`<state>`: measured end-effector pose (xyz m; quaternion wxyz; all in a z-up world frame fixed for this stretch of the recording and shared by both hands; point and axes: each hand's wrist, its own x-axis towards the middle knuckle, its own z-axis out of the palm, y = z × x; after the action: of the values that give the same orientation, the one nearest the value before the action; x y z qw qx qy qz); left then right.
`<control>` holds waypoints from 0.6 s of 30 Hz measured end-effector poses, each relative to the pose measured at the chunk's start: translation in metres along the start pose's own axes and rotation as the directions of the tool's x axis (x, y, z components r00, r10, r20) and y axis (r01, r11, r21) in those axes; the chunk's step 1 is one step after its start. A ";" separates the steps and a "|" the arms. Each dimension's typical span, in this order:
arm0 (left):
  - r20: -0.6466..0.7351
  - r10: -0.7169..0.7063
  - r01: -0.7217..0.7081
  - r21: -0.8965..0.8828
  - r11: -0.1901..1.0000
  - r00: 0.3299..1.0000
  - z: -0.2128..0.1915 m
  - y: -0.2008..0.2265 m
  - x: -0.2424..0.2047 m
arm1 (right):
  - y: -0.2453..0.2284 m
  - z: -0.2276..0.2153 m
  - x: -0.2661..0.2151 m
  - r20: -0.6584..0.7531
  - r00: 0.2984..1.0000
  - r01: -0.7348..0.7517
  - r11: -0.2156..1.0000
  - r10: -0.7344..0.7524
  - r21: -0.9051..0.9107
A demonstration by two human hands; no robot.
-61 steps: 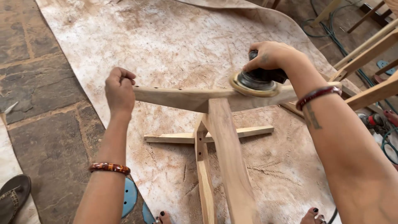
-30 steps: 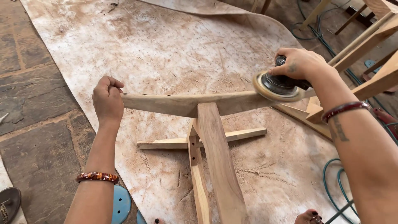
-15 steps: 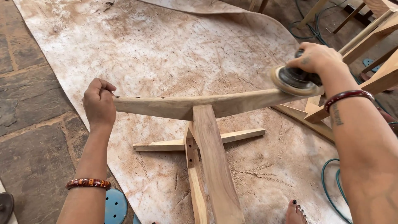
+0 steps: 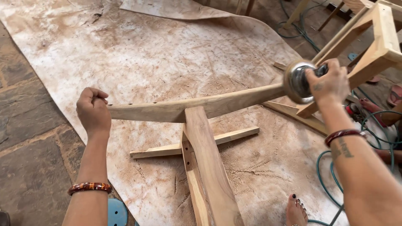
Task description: The person sands a wooden chair frame using a power sander while holding and repositioning the frame by hand.
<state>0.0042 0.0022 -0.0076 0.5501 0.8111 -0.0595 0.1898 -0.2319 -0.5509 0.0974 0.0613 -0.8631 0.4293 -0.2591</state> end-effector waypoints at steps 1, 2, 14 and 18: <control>-0.011 0.000 0.000 -0.018 1.000 1.000 0.002 -0.001 -0.001 | 0.002 0.004 -0.009 -0.036 0.999 0.022 0.999 -0.020 0.030; -0.022 -0.001 0.000 -0.036 0.999 1.000 0.003 -0.002 -0.002 | 0.004 0.010 -0.022 -0.073 0.997 0.044 0.997 -0.040 0.060; -0.017 -0.008 0.004 -0.218 0.976 1.000 -0.001 0.015 -0.002 | -0.015 0.034 -0.137 -0.234 0.854 0.492 0.867 -0.464 0.076; -0.007 -0.063 0.060 -0.222 0.973 0.998 0.000 0.016 -0.005 | -0.053 0.023 -0.135 -0.081 0.875 0.483 0.871 -0.477 0.087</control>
<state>-0.0050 -0.0041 0.0047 0.6432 0.7447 -0.0514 0.1705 -0.2500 -0.4166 0.0420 0.0279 -0.9305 0.1890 -0.3126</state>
